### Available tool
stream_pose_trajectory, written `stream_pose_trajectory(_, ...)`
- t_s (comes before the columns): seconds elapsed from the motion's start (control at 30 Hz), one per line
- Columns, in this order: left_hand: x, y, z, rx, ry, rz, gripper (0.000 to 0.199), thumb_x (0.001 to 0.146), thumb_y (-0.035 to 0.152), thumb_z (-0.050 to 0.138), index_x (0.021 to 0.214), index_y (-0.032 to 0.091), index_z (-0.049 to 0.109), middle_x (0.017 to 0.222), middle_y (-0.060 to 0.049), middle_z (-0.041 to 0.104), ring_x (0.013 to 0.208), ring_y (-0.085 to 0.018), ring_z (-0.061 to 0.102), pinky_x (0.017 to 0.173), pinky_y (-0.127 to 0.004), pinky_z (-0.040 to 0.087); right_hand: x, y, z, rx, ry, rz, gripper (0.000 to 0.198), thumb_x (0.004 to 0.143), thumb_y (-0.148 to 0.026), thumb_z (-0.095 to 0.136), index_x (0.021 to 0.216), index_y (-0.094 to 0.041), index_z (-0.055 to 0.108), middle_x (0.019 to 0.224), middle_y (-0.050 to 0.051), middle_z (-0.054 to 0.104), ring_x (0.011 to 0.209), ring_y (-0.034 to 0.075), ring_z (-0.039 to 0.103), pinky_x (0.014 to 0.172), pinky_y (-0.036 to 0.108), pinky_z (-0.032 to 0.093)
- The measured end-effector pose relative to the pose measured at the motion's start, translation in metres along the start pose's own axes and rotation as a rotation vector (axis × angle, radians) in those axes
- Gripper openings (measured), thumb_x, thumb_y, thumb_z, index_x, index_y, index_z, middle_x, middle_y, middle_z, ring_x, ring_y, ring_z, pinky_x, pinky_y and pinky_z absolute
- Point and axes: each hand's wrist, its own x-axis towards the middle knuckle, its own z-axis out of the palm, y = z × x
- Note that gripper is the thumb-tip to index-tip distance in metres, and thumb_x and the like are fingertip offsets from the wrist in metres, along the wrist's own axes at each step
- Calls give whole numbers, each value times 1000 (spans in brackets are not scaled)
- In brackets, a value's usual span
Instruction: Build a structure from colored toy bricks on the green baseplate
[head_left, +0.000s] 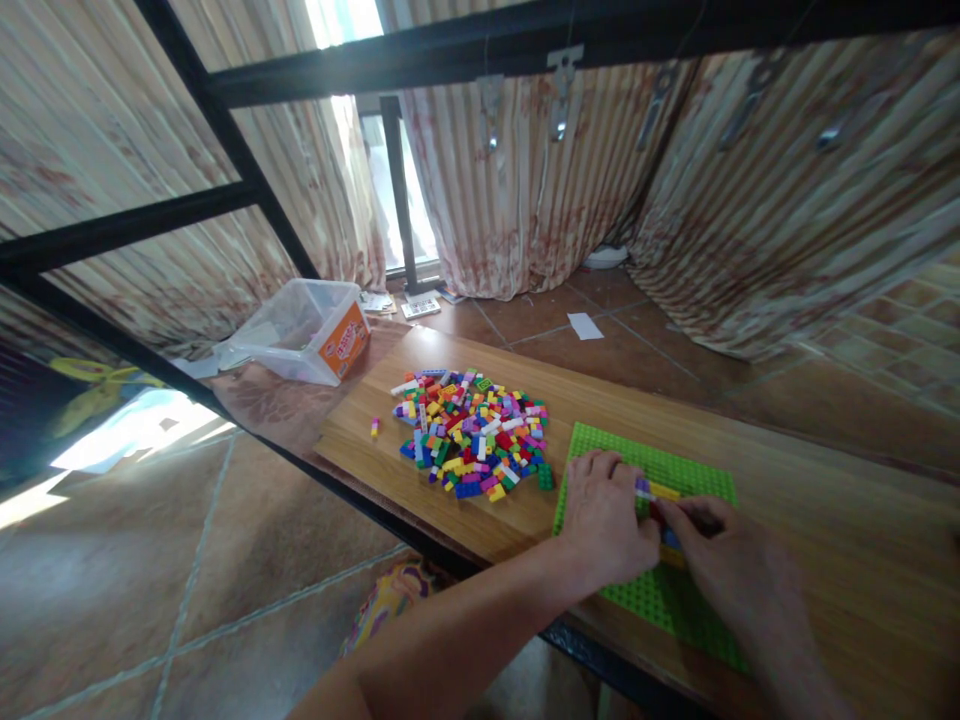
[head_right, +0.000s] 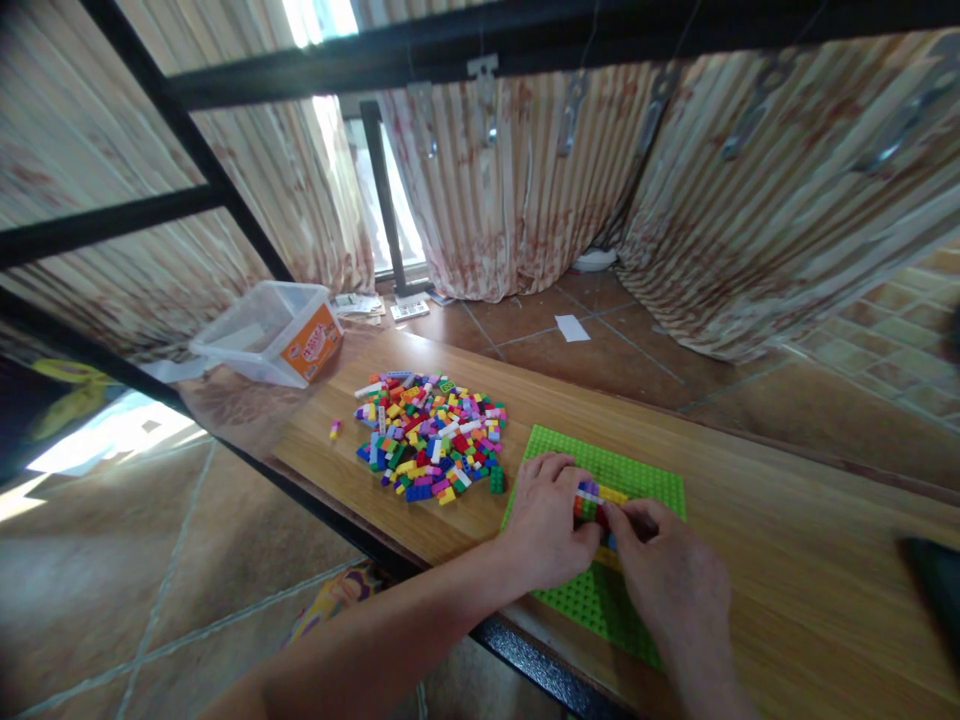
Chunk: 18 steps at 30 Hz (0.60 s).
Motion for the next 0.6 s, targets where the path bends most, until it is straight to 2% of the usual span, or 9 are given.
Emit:
stream_pose_trajectory(0.2,11,-3,-8,-135,-29,-13,43,73,12,55,115,14,60,126,-11,59,122,-24,50,111,-39,38,-2,1,-7,-18,50,14,41,83,-55,44,78,-23,69,73,8,70,64,23,62,57,33,40)
stream_pose_trajectory(0.3,21,-11,-16,-255,19,-66,45,71,3,50,114,13,62,124,-10,62,120,-21,54,109,-36,40,0,3,-10,-9,78,42,40,84,-52,42,80,-22,69,74,8,70,65,23,62,60,33,40)
stream_pose_trajectory(0.43,32,-24,-24,-398,83,-197,41,74,1,48,109,15,64,110,-8,68,102,-18,63,93,-33,51,2,7,-13,15,110,48,40,84,-51,43,79,-21,69,74,9,71,67,23,62,61,33,40)
stream_pose_trajectory(0.6,37,-29,-34,-470,158,-233,29,78,6,53,102,14,68,95,-7,71,84,-16,65,80,-29,53,0,4,-11,50,84,-3,39,85,-49,43,81,-22,70,76,7,71,68,22,63,62,33,41)
